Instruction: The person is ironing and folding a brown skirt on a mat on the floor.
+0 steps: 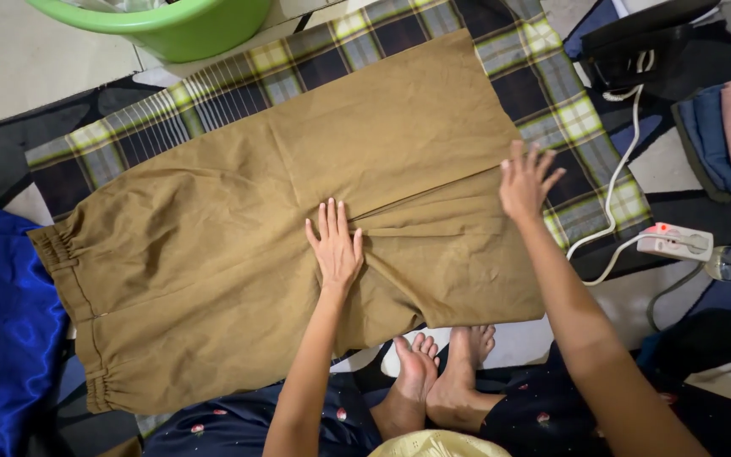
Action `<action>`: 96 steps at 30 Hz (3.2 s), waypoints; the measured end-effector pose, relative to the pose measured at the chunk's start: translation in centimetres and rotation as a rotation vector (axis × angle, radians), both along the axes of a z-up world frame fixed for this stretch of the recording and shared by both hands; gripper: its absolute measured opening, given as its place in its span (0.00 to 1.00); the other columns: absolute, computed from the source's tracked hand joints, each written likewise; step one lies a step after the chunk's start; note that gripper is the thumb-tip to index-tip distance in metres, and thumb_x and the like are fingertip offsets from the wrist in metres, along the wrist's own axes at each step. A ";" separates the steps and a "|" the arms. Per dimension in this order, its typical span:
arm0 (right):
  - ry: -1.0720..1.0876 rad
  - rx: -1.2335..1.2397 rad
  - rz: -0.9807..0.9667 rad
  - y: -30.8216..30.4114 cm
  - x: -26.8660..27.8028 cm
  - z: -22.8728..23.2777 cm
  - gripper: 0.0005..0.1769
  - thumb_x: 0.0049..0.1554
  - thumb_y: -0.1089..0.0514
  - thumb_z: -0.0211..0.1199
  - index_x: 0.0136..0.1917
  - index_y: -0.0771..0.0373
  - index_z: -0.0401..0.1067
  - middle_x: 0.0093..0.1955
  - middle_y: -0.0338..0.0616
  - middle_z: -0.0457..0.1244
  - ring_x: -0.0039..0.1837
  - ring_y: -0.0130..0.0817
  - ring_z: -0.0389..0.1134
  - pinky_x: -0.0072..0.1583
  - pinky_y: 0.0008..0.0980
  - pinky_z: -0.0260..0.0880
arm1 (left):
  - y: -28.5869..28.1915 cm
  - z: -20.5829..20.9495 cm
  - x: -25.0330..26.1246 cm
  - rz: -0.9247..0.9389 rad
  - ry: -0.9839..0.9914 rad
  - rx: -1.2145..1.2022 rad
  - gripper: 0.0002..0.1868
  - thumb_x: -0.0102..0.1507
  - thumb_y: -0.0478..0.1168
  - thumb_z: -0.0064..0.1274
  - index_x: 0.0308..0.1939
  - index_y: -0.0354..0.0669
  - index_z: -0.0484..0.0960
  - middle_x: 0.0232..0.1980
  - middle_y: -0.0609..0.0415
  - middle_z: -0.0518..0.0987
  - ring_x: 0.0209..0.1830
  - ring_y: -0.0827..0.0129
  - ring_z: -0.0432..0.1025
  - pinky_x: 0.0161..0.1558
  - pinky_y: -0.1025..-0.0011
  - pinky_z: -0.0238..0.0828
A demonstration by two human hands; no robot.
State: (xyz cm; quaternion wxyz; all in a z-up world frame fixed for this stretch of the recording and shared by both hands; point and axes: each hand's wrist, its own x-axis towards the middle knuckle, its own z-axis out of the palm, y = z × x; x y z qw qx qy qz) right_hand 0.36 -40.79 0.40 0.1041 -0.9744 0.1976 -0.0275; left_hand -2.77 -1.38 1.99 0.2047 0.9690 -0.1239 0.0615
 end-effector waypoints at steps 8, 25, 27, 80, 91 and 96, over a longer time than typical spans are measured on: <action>-0.250 -0.053 0.412 12.5 4.4 0.4 0.36 0.64 0.50 0.55 0.82 0.62 0.56 0.87 0.63 0.42 0.87 0.65 0.35 0.80 0.69 0.31 | -9.1 -1.0 5.7 -0.122 -0.066 0.039 0.33 0.70 0.47 0.44 0.77 0.36 0.62 0.84 0.41 0.53 0.86 0.51 0.43 0.80 0.45 0.33; -0.158 -0.179 0.258 10.0 10.4 -2.3 0.43 0.68 0.43 0.53 0.87 0.66 0.49 0.89 0.68 0.35 0.87 0.70 0.28 0.76 0.78 0.24 | 16.9 -2.1 7.5 0.603 0.033 0.123 0.41 0.72 0.57 0.40 0.82 0.35 0.53 0.84 0.31 0.43 0.85 0.40 0.33 0.75 0.34 0.20; -0.150 -0.116 0.521 19.2 8.7 -0.1 0.47 0.61 0.40 0.57 0.83 0.68 0.51 0.88 0.62 0.37 0.88 0.65 0.28 0.79 0.74 0.24 | 15.8 -3.2 10.8 0.444 -0.041 0.157 0.42 0.72 0.57 0.41 0.82 0.33 0.52 0.84 0.31 0.41 0.85 0.39 0.32 0.76 0.35 0.19; -0.187 0.002 0.183 -0.4 1.9 -1.4 0.33 0.69 0.48 0.47 0.84 0.55 0.53 0.87 0.57 0.40 0.86 0.59 0.36 0.80 0.64 0.34 | 9.6 -1.5 4.8 0.406 -0.007 0.153 0.40 0.70 0.54 0.40 0.80 0.34 0.54 0.84 0.29 0.41 0.85 0.36 0.34 0.77 0.35 0.22; -1.013 1.109 -0.529 -27.0 3.3 -3.0 0.18 0.61 0.64 0.59 0.65 0.61 0.67 0.58 0.46 0.66 0.50 0.35 0.70 0.45 0.41 0.79 | -9.9 1.7 6.0 -0.223 -0.059 0.049 0.39 0.69 0.53 0.48 0.78 0.35 0.58 0.84 0.38 0.49 0.85 0.50 0.39 0.80 0.41 0.28; -0.622 1.225 -0.222 -28.5 8.7 1.0 0.26 0.61 0.67 0.62 0.71 0.57 0.65 0.68 0.42 0.65 0.61 0.31 0.69 0.53 0.38 0.76 | -12.6 -0.4 5.6 -0.274 -0.004 0.183 0.43 0.66 0.58 0.46 0.79 0.38 0.55 0.84 0.44 0.47 0.84 0.52 0.39 0.78 0.41 0.29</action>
